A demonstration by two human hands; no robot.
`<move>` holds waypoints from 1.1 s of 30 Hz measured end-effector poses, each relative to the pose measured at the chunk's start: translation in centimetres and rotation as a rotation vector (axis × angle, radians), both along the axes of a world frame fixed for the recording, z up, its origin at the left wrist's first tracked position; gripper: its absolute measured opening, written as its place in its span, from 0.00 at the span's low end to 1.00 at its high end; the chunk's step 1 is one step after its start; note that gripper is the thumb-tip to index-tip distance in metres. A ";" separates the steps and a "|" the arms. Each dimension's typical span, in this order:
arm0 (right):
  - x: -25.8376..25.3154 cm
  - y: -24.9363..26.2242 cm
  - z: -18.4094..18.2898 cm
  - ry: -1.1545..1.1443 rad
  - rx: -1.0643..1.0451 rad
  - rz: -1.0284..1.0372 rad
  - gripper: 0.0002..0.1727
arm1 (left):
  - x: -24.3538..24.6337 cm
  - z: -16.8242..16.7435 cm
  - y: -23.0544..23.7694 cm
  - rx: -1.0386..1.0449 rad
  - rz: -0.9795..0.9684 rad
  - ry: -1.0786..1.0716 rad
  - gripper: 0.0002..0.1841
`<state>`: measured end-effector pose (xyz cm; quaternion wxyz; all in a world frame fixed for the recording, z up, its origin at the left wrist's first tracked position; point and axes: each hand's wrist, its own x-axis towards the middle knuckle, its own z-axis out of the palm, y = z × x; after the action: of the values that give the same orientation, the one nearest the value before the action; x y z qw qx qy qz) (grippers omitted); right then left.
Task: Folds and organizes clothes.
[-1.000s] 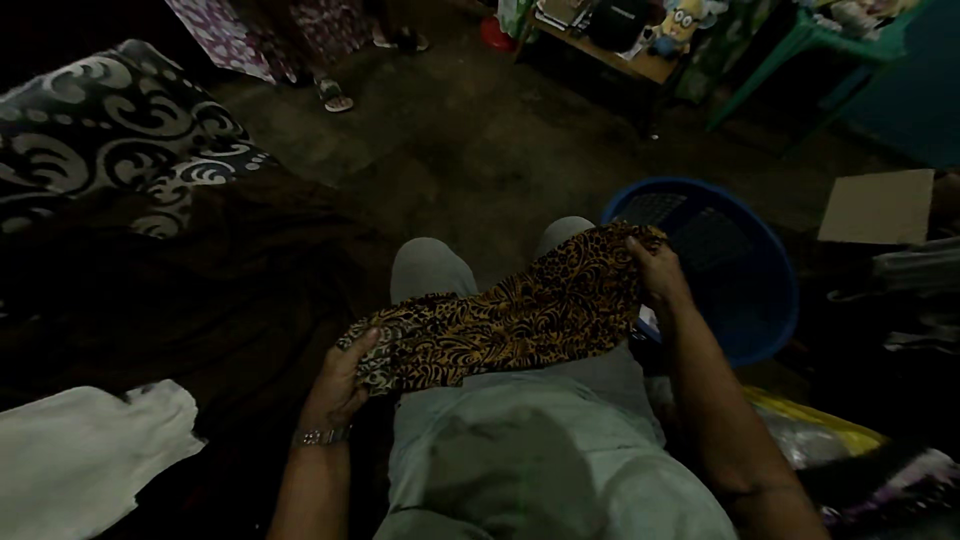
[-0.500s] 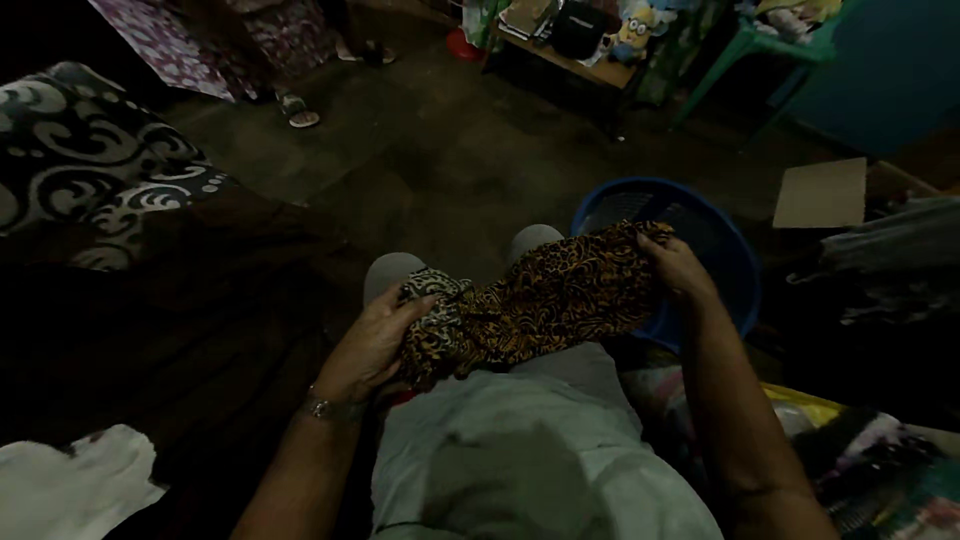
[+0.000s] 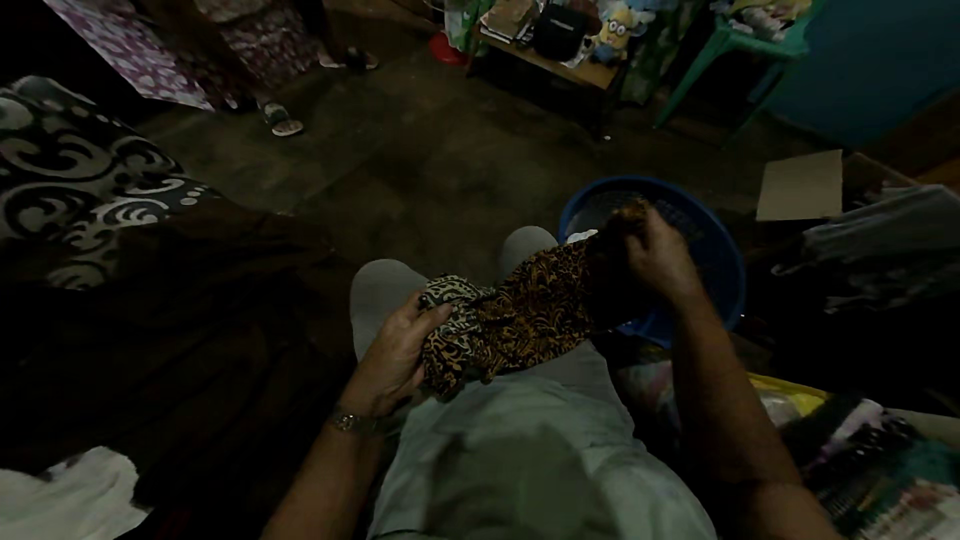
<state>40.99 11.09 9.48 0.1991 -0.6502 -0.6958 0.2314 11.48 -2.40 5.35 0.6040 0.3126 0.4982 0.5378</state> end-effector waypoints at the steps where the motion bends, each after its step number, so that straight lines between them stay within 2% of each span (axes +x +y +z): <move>1: -1.7 -1.1 0.2 -0.034 -0.016 0.056 0.23 | 0.1 0.1 -0.1 0.005 -0.005 0.004 0.16; 3: -4.6 -2.9 -0.3 -0.015 -0.062 0.204 0.23 | 0.3 0.3 -0.2 0.013 -0.025 0.027 0.17; 6: -6.7 -3.5 -3.1 0.182 -0.213 0.460 0.26 | 0.6 0.7 -0.2 0.024 -0.037 0.077 0.18; 9: -6.2 -2.4 -5.6 0.197 -0.305 0.519 0.26 | 0.7 0.6 -0.2 0.047 -0.062 0.064 0.18; 13: -2.3 -2.3 -7.2 0.279 -0.203 0.552 0.22 | 0.9 0.7 -0.2 0.018 -0.082 0.065 0.18; 16: 0.8 -3.2 -8.0 0.312 -0.117 0.476 0.20 | 1.5 1.4 0.2 -0.002 -0.108 0.095 0.20; 19: 3.0 -4.2 -8.5 0.366 -0.145 0.335 0.21 | 3.2 2.4 1.9 -0.060 -0.185 0.194 0.22; 21: 3.7 -4.7 -8.4 0.407 -0.187 0.225 0.24 | 5.3 2.7 3.7 -0.096 -0.271 0.201 0.25; 24: 4.4 -5.0 -8.9 0.511 -0.187 0.083 0.33 | 8.2 2.5 6.2 -0.093 -0.441 0.073 0.28; 27: 4.8 -5.0 -10.2 0.634 -0.259 -0.072 0.38 | 8.9 1.9 7.5 -0.106 -0.467 0.037 0.29; 29: 4.7 -4.8 -10.7 0.652 -0.363 -0.123 0.38 | 8.1 1.0 7.7 -0.050 -0.404 0.169 0.24; 31: 4.6 -4.6 -11.4 0.600 -0.418 -0.060 0.38 | 6.7 -0.1 7.7 -0.008 -0.307 0.420 0.20; 33: 4.0 -4.5 -11.9 0.600 -0.461 -0.042 0.36 | 5.5 -1.7 8.0 -0.016 -0.238 0.627 0.27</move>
<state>45.00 6.60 -2.43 0.2472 -0.5954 -0.5228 0.5577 16.97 5.59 3.64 0.4823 0.5140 0.6241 0.3372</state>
